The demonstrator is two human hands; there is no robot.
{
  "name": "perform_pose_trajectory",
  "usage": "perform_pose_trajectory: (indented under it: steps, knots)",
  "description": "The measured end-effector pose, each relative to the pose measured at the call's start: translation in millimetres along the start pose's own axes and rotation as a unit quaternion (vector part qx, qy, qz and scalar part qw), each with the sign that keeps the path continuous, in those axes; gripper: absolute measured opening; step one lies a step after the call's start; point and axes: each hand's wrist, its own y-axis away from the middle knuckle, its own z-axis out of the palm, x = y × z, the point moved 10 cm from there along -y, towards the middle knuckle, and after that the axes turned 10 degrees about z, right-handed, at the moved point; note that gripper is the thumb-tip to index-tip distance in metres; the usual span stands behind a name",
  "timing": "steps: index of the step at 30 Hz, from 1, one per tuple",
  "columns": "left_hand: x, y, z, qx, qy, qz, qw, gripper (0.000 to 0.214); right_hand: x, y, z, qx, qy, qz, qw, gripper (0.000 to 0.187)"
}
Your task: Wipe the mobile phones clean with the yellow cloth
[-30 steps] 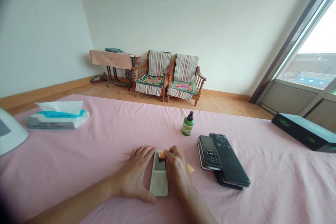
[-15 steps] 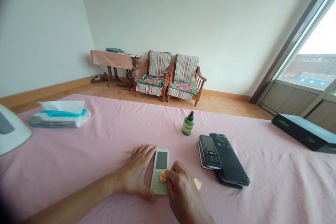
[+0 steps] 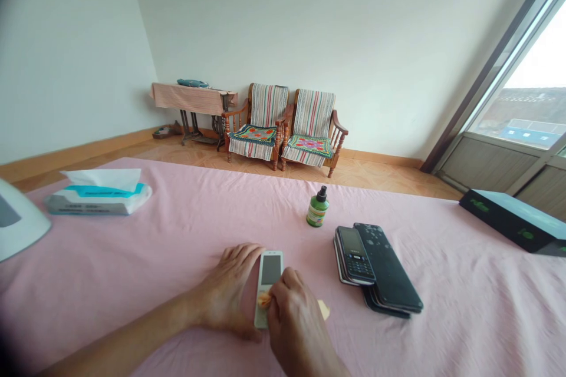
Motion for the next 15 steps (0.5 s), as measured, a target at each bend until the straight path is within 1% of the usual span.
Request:
perform_pose_trajectory:
  steps: [2,7,9,13,15]
  knots:
    - [-0.3,0.2,-0.2,0.002,-0.001,-0.002,1.0,0.102,2.6,0.9,-1.2,0.0,0.0,0.015,1.0,0.024]
    - [-0.4,0.3,-0.1,0.021,0.001,0.011,1.0,0.102,-12.0,-0.1,6.8,-0.022,-0.028,-0.008,0.999,0.025]
    - [-0.4,0.5,0.2,0.023,-0.001,0.014,1.0,0.101,-8.9,-1.6,6.7,-0.017,-0.028,-0.002,0.999,0.026]
    - [-1.1,0.9,0.4,0.016,-0.008,0.01,1.0,0.102,6.8,-3.3,0.2,0.014,-0.009,0.03,0.999,0.027]
    - [-0.5,0.7,-0.2,0.016,-0.006,0.011,1.0,0.103,3.0,-2.9,1.5,0.007,-0.013,0.017,1.0,0.027]
